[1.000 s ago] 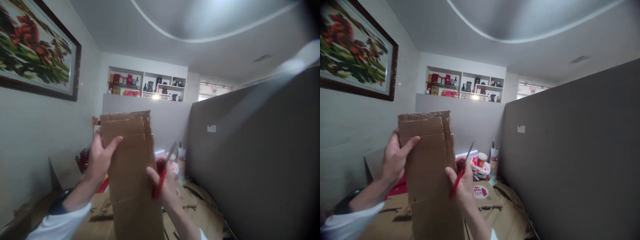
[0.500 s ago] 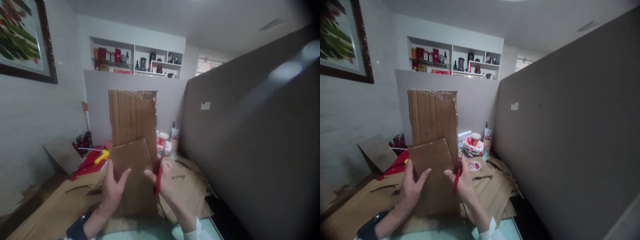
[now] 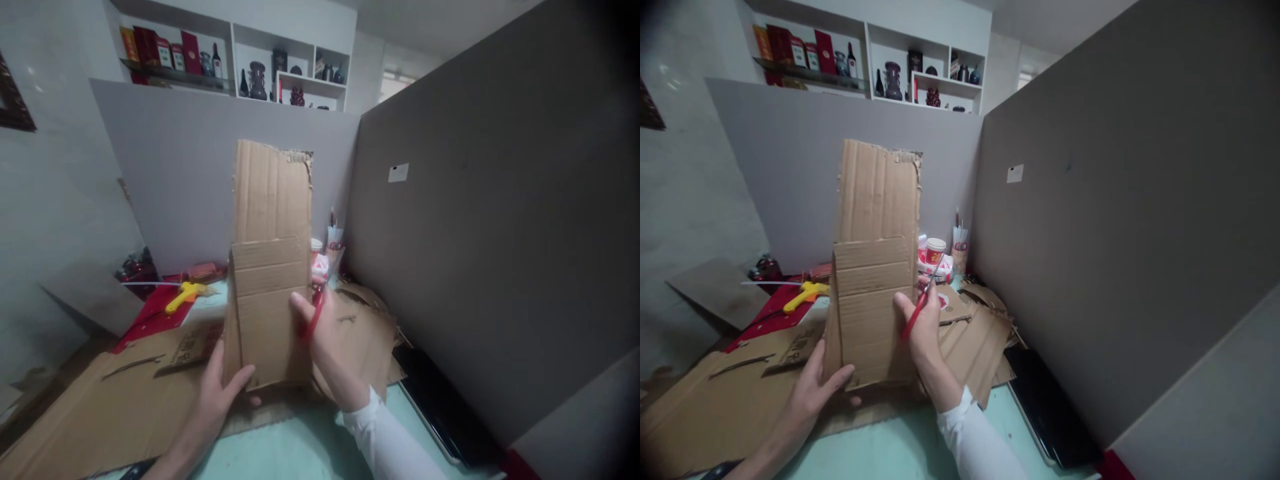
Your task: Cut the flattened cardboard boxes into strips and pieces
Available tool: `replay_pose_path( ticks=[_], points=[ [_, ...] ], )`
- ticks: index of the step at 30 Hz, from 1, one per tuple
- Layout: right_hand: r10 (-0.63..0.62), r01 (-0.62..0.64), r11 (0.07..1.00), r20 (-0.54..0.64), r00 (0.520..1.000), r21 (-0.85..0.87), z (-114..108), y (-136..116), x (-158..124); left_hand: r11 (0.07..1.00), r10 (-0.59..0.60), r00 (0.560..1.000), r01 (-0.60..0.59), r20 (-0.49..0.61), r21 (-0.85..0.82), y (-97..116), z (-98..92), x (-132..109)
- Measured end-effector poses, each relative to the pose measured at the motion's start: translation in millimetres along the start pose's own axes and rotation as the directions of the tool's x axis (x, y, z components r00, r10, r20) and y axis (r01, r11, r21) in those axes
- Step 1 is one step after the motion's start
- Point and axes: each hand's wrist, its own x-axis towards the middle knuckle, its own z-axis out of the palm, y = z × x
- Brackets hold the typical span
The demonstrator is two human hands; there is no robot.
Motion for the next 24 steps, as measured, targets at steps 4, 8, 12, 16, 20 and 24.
replay_pose_path(
  ticks=[4, 8, 12, 16, 20, 24],
  points=[
    [-0.004, 0.005, 1.000, -0.064, 0.998, 0.016, 8.0, 0.3, 6.0, 0.990, -0.076, 0.996, 0.081, 0.048, -0.113, 26.8, 0.9, -13.8],
    [0.045, -0.040, 0.998, -0.113, 0.993, 0.045, 9.6, 2.4, 13.2, 0.943, -0.137, 0.990, 0.144, 0.042, -0.300, 36.7, -3.5, -20.2],
    [0.030, -0.020, 0.997, -0.145, 0.989, 0.071, 18.1, 1.0, 14.6, 0.895, -0.192, 0.971, 0.233, 0.143, -0.380, 24.7, -8.5, -20.6],
    [0.019, -0.013, 0.997, -0.074, 0.997, 0.074, 35.7, 2.3, -0.1, 0.931, -0.283, 0.929, 0.326, 0.240, -0.164, 10.8, -11.6, -23.3],
    [0.014, -0.014, 1.000, 0.013, 1.000, 0.009, 37.0, 8.4, -8.2, 0.953, -0.298, 0.946, 0.303, 0.130, -0.023, 11.8, -13.2, -24.7],
    [-0.085, 0.084, 0.981, 0.004, 0.996, -0.173, 12.8, -3.8, 20.5, 0.958, -0.280, 0.957, 0.274, 0.077, 0.089, 13.4, -16.6, -22.5]
  ],
)
